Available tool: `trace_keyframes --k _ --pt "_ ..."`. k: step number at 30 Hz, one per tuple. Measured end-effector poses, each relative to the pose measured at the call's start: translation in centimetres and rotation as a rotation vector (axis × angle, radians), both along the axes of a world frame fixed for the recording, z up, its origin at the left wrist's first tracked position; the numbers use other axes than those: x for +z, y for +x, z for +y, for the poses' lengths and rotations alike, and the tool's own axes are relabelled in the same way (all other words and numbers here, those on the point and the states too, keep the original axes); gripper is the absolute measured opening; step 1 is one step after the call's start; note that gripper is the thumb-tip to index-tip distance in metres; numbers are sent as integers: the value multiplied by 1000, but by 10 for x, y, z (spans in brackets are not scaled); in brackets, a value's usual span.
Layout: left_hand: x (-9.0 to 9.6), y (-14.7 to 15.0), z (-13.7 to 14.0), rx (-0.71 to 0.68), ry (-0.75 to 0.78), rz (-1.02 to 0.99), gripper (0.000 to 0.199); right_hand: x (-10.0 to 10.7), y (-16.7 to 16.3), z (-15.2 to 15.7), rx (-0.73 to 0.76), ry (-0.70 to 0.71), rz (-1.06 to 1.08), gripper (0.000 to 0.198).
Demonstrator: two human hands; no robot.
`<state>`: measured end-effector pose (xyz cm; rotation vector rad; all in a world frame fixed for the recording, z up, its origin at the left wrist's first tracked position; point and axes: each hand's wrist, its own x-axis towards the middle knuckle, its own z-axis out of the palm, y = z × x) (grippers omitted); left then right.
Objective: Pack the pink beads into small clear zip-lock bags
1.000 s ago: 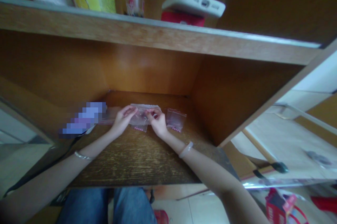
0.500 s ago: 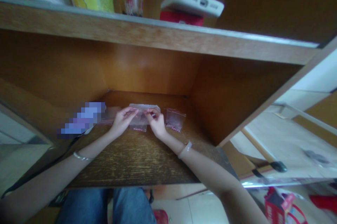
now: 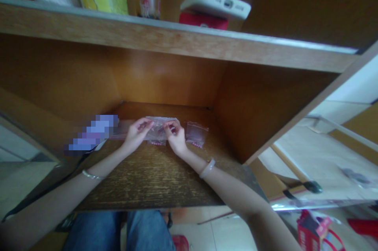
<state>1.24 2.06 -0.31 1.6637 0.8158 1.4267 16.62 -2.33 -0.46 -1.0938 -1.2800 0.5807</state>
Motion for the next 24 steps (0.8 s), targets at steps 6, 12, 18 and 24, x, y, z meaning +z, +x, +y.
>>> trace_keyframes --k 6,12,18,24 --pt "2 0 0 16 -9 -10 19 -1 -1 -1 21 24 33 18" --pt "-1 0 -2 -38 -40 7 18 -1 -2 -1 84 -15 73 19" --pt "4 1 -6 -82 -41 70 18 -1 -4 -4 122 1 -3 23" --pt "5 0 -5 -83 -18 97 17 -2 -3 -2 106 16 -40 22"
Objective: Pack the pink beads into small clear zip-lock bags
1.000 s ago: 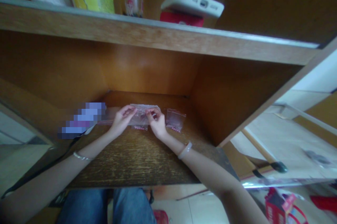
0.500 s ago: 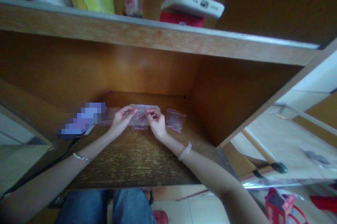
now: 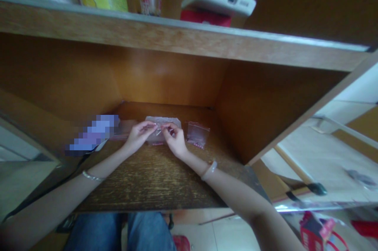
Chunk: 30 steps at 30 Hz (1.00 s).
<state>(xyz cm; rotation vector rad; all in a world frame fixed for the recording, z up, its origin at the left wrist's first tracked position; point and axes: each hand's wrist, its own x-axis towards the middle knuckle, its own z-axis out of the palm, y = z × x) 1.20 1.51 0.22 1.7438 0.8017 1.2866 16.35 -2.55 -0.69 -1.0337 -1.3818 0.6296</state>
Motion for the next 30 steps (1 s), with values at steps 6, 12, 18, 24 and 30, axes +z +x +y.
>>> trace_keyframes --k 6,12,18,24,30 --pt "2 1 -4 -5 41 43 17 0 -1 0 23 -13 5 23" --pt "3 4 -10 -66 50 80 17 7 -3 -4 48 -12 -40 23" --pt "4 4 -11 -74 -38 31 23 7 -4 -4 22 7 -72 23" --pt "4 4 -12 -61 -15 43 25 2 -2 -2 -41 34 -98 21" --pt "1 7 -17 -41 -5 26 31 4 0 -2 19 11 -9 25"
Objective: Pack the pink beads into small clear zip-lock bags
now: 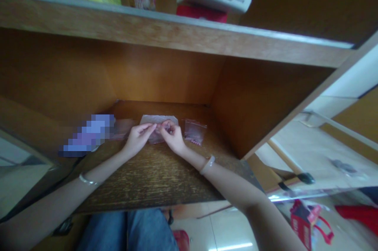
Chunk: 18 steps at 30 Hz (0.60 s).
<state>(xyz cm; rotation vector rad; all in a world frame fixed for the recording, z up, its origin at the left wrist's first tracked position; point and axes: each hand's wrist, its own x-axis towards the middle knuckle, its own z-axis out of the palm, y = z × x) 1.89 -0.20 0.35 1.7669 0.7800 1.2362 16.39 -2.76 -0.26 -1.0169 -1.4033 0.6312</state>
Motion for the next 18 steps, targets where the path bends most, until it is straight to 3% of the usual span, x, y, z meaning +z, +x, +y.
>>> trace_keyframes --k 5,10,18 --pt "-1 -1 -1 -7 12 27 33 3 -1 -2 45 -23 34 29" --pt "-3 -1 -1 -13 46 55 33 -1 -1 -2 43 27 -64 32" --pt "1 -2 -4 84 175 182 33 2 -4 -5 -7 52 -125 33"
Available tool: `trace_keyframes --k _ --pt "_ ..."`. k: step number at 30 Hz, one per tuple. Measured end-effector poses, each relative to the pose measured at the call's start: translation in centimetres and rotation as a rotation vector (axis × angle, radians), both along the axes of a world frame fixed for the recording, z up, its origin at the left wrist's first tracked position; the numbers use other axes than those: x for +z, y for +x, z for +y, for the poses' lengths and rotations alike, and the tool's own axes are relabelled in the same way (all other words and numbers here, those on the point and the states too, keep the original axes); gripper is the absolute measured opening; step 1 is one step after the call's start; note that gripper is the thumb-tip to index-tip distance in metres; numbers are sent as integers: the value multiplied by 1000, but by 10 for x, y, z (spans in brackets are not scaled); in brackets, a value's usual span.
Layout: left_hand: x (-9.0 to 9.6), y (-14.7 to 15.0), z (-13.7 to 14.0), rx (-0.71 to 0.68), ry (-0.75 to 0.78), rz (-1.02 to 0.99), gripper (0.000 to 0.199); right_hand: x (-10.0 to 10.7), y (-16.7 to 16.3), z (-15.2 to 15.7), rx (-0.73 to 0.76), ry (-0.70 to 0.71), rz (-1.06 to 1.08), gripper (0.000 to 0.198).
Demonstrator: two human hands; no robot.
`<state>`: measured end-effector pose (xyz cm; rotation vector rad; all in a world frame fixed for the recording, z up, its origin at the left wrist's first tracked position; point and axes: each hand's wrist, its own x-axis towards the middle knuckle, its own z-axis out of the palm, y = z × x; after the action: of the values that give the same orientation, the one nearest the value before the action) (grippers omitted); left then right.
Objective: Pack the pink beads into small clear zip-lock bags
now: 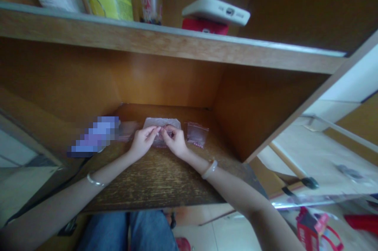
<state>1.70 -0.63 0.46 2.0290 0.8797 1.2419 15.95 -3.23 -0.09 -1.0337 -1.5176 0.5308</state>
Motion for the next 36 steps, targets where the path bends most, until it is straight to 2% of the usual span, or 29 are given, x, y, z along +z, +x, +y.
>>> trace_keyframes --k 3,6,12,14,16,18,21,25,27,32,36 --pt "3 2 -2 8 17 21 33 4 5 -3 -22 -48 40 36" --pt "8 12 -8 -41 18 48 34 7 23 -11 -56 -134 42 42" --pt "12 59 -17 -181 12 5 28 13 77 -34 -106 -237 -12 48" --pt "6 82 -16 -199 -77 -77 24 12 92 -35 -212 -218 -57 48" --pt "-2 104 -17 -137 -153 -170 13 9 102 -31 -372 -140 -118 51" --pt "-9 122 -20 -63 -260 -194 22 4 108 -24 -486 -107 -160 51" --pt "-16 139 -28 -16 -308 -191 42 -7 112 -11 -567 -125 -133 45" --pt "-20 144 -36 39 -371 -118 77 -19 111 0 -618 -148 -99 36" --pt "-22 143 -38 27 -388 -74 86 -24 111 2 -644 -166 -87 30" --pt "-27 140 -36 -67 -410 -45 88 -29 109 5 -683 -237 -94 25" --pt "-16 128 -31 -1 -317 17 80 -22 103 4 -735 -238 -163 44"
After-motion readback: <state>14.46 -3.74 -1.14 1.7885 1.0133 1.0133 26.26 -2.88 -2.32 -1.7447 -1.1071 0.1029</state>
